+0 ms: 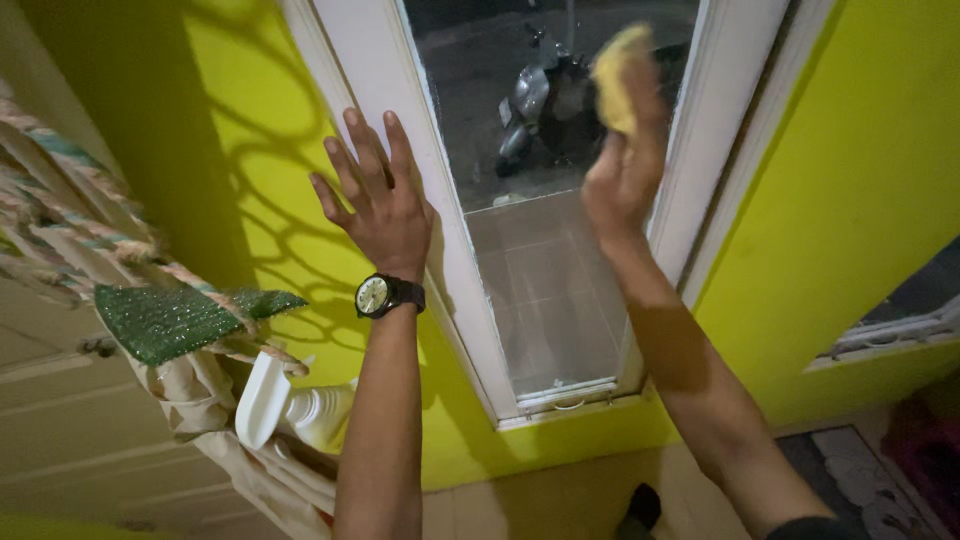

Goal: The person scrubs a glass window pane with a green scouring pad, then sprays the glass with a cleaning solution and wipes it with a yellow cloth. The person repeats the scrubbing and wiping motions across the window surface.

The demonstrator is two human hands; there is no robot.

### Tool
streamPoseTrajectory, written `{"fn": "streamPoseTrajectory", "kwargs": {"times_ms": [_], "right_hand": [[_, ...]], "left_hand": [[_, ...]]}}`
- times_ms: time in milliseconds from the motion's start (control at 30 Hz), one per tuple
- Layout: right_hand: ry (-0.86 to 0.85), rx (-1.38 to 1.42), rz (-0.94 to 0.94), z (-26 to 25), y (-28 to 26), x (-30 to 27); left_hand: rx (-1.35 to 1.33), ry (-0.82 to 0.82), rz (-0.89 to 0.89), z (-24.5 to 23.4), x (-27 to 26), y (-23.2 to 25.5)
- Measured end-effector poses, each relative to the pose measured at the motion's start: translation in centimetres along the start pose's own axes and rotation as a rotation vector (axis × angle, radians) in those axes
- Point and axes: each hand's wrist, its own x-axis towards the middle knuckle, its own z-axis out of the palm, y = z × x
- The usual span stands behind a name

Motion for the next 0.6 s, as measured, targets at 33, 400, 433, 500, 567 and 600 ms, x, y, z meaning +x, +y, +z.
{"fn": "streamPoseTrajectory", "kwargs": {"times_ms": [33, 400, 433, 500, 567, 600], "right_hand": [[0.07, -0.042, -0.001, -0.3, 1.0, 0.1], [-0.025, -0.033, 0.087, 6.1, 0.7, -4.3], [-0.077, -0.052, -0.034, 6.7, -0.2, -4.9], [-0.222, 0.122, 0.021, 7.9, -2.2, -6.0], [-0.316, 0.166, -0.063, 7.5, -3.9, -6.6], [-0.362, 0.189, -0.106, 7.3, -4.5, -6.5]], "left_hand": [[-0.01, 0.004, -0.002, 0.0, 0.0, 0.0], [0.055, -0.004, -0.005, 0.0, 0.1, 0.2], [0.027, 0.01, -0.01, 0.0, 0.1, 0.2], [-0.026, 0.038, -0.022, 0.1, 0.2, 0.2], [-0.073, 0.035, -0.017, 0.0, 0.1, 0.1], [-0.095, 0.035, -0.015, 0.0, 0.1, 0.0]]}}
